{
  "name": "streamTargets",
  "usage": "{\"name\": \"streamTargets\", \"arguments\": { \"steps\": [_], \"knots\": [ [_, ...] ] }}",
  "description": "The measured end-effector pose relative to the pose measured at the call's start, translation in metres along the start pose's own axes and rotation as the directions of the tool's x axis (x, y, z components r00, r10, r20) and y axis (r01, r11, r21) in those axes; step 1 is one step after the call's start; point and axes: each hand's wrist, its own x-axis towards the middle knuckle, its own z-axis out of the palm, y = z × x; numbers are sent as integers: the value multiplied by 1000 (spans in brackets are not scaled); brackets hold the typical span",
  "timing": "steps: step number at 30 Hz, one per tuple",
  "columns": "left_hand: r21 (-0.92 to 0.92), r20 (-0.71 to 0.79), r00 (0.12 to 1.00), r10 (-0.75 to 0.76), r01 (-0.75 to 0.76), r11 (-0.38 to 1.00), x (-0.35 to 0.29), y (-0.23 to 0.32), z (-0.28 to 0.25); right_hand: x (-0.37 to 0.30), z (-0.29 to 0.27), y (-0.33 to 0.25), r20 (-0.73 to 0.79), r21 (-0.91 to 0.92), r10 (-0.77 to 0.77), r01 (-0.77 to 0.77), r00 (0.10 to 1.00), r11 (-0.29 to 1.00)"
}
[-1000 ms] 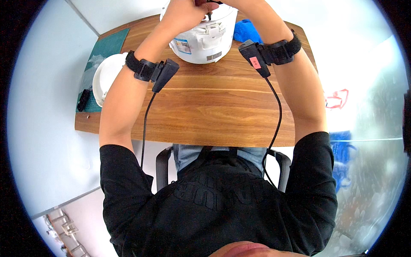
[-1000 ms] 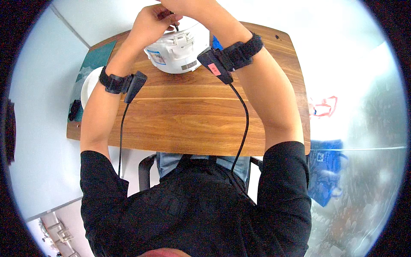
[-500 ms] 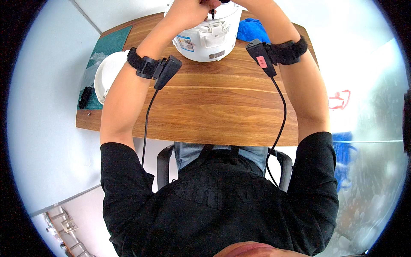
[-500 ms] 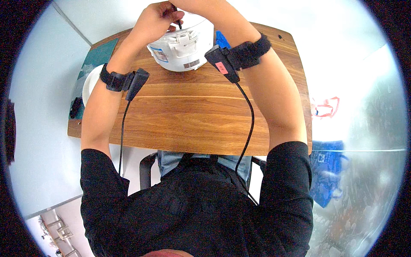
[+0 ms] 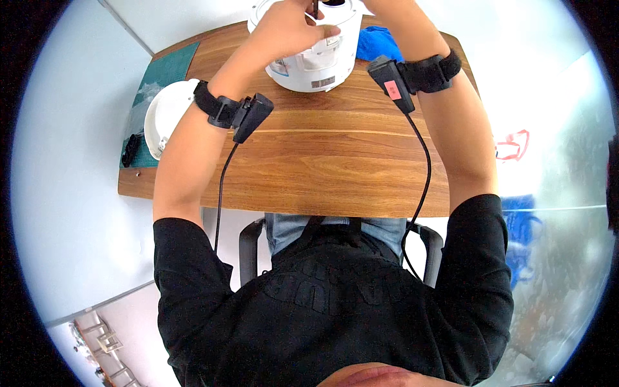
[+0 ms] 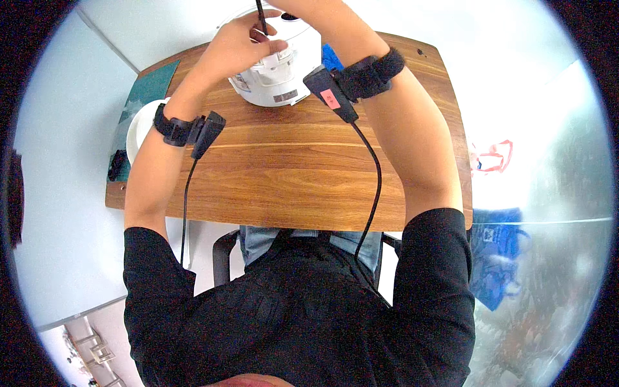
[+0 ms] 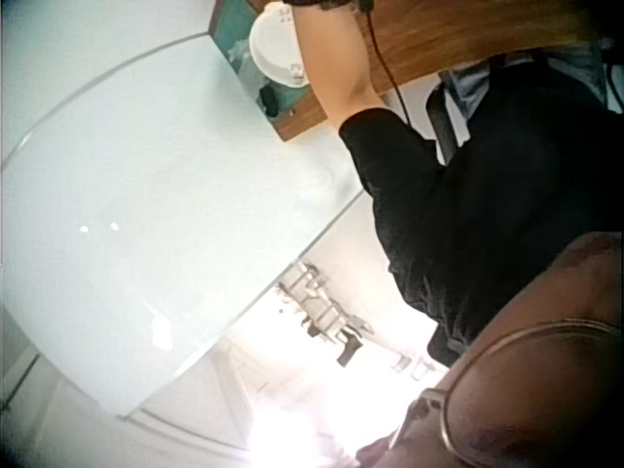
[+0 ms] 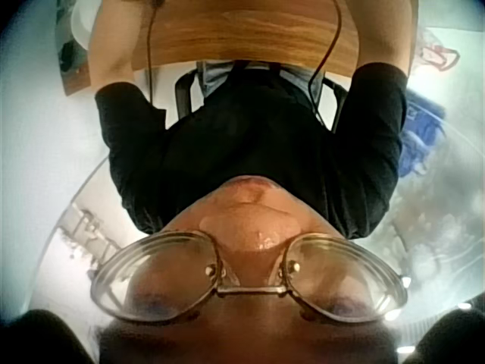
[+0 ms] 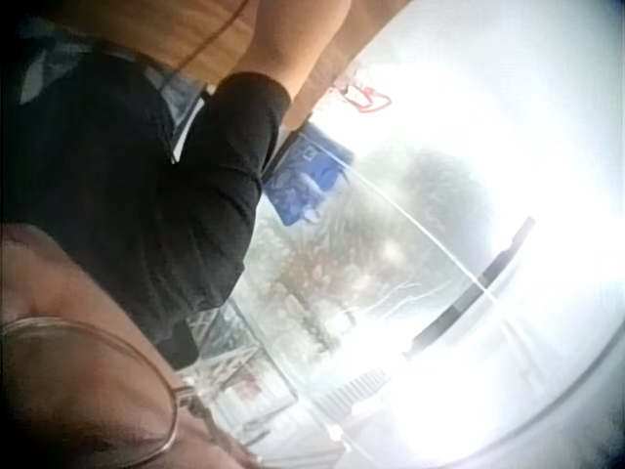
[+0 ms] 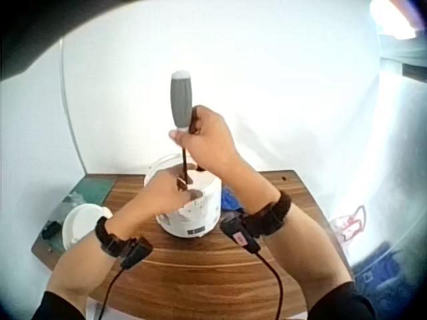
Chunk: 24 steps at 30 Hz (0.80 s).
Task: The person wipes the inside of a white plastic lid with a blue cloth, then places the lid onto a white appliance base. They use a screwdriver to fasten several screws into the lid to secure it to the base.
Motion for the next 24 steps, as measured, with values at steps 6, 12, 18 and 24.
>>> {"name": "streamTargets", "arguments": {
  "steps": [6,12,18,24],
  "knots": [
    [261,124,990,67,-98,960,-1,24,4,13,-28,0,-66,99,-3,10,998,995],
    [269,148,981,129,-165,949,-9,18,1,-10,-39,47,77,-179,35,-21,996,984],
    [114,215,968,127,-154,981,-29,-4,-33,-15,-29,85,194,-98,193,-177,962,979],
    [98,165,985,56,-73,992,-42,-35,-47,-29,-10,92,299,-110,210,-184,931,977]
  ]
}}
